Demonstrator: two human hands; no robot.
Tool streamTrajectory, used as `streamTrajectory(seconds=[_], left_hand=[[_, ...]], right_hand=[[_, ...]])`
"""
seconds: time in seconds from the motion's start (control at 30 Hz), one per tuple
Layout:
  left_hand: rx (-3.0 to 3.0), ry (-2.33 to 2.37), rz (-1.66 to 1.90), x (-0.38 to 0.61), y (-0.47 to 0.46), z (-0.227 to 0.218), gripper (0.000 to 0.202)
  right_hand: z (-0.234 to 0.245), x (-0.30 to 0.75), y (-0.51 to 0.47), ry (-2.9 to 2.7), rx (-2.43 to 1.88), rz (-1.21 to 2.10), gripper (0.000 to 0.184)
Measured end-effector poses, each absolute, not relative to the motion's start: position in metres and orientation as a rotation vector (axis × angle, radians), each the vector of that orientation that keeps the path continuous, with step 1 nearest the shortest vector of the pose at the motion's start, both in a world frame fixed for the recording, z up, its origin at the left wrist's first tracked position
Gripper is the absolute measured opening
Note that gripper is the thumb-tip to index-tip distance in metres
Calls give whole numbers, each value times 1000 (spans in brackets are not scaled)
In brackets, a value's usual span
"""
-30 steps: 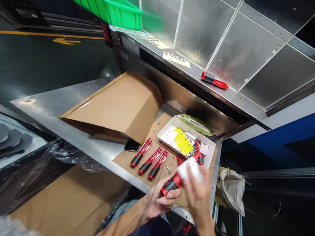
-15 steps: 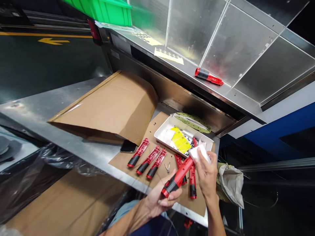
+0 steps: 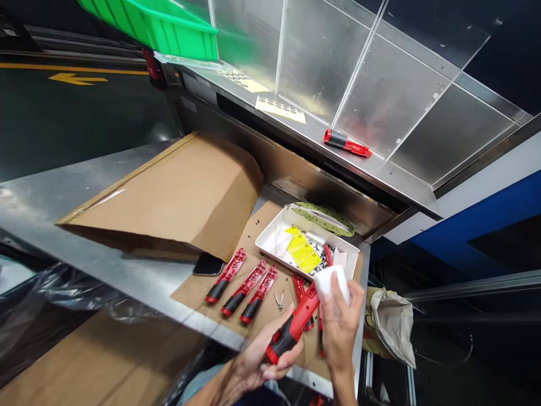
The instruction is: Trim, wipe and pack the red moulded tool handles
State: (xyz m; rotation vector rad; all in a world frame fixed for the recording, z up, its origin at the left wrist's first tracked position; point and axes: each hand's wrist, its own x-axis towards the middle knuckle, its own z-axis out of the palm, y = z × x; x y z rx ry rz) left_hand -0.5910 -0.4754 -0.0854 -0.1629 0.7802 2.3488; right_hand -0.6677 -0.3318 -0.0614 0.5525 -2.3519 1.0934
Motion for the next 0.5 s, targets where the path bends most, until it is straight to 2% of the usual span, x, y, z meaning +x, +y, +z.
streamTrajectory(seconds=[0.1, 0.27, 0.4, 0.5], left_hand=[[-137, 857, 2297, -591, -474, -92, 80], [-183, 1092, 2320, -591, -472, -101, 82], [-131, 1508, 2234, -590, -478, -94, 104], [-38, 1799, 2107, -591, -484, -87, 97]], right_hand=[[-58, -671, -330, -2356, 507, 1069, 41], [-58, -666, -322, -2395, 548, 1019, 39], [-60, -669, -310, -2416, 650, 889, 40], [-60, -673, -300, -2440, 794, 826, 41]])
